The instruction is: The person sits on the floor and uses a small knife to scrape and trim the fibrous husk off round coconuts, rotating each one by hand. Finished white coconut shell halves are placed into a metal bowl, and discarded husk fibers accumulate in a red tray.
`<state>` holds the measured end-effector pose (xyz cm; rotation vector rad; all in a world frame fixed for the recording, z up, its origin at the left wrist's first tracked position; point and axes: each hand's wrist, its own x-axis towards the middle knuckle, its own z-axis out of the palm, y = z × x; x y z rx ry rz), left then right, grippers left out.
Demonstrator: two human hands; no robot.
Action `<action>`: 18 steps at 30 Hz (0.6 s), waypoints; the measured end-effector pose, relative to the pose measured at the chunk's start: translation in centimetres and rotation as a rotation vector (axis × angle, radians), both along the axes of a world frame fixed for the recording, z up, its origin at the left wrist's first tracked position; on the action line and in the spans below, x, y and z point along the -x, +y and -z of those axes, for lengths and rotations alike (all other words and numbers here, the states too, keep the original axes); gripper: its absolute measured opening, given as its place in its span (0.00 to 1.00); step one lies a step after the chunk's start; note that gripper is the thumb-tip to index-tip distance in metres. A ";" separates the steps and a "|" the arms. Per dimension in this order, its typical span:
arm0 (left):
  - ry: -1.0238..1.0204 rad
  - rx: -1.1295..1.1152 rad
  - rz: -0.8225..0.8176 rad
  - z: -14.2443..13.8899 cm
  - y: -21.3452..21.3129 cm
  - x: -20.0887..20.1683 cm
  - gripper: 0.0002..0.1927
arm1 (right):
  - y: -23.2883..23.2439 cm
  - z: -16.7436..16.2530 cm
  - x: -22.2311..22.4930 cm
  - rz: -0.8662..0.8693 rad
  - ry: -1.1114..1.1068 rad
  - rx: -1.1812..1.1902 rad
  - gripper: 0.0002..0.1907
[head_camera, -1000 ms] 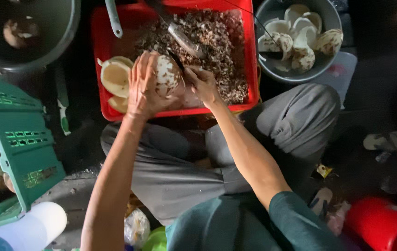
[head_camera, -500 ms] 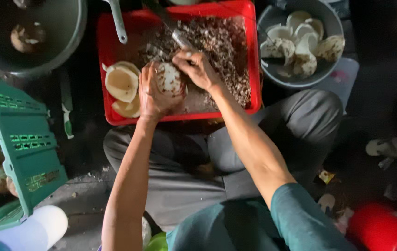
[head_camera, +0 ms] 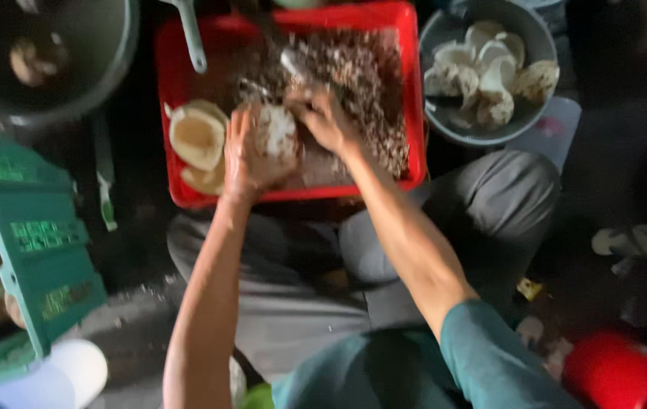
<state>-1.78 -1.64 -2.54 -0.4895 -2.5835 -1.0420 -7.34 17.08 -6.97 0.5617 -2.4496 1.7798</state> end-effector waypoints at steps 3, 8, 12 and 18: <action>-0.034 0.025 -0.124 0.5 0.5 0.0 0.49 | -0.2 -0.8 -1.3 0.016 -0.006 0.154 0.15; -0.007 0.005 -0.125 1.1 1.3 -0.2 0.53 | 0.1 -0.7 -2.4 0.130 -0.072 0.133 0.08; -0.091 -0.057 -0.253 1.5 2.1 -0.7 0.55 | -0.2 -0.9 -3.1 0.156 0.158 -0.013 0.13; 0.007 -0.016 -0.294 1.5 3.1 -1.0 0.52 | -0.8 -1.1 -3.2 0.121 0.349 0.006 0.11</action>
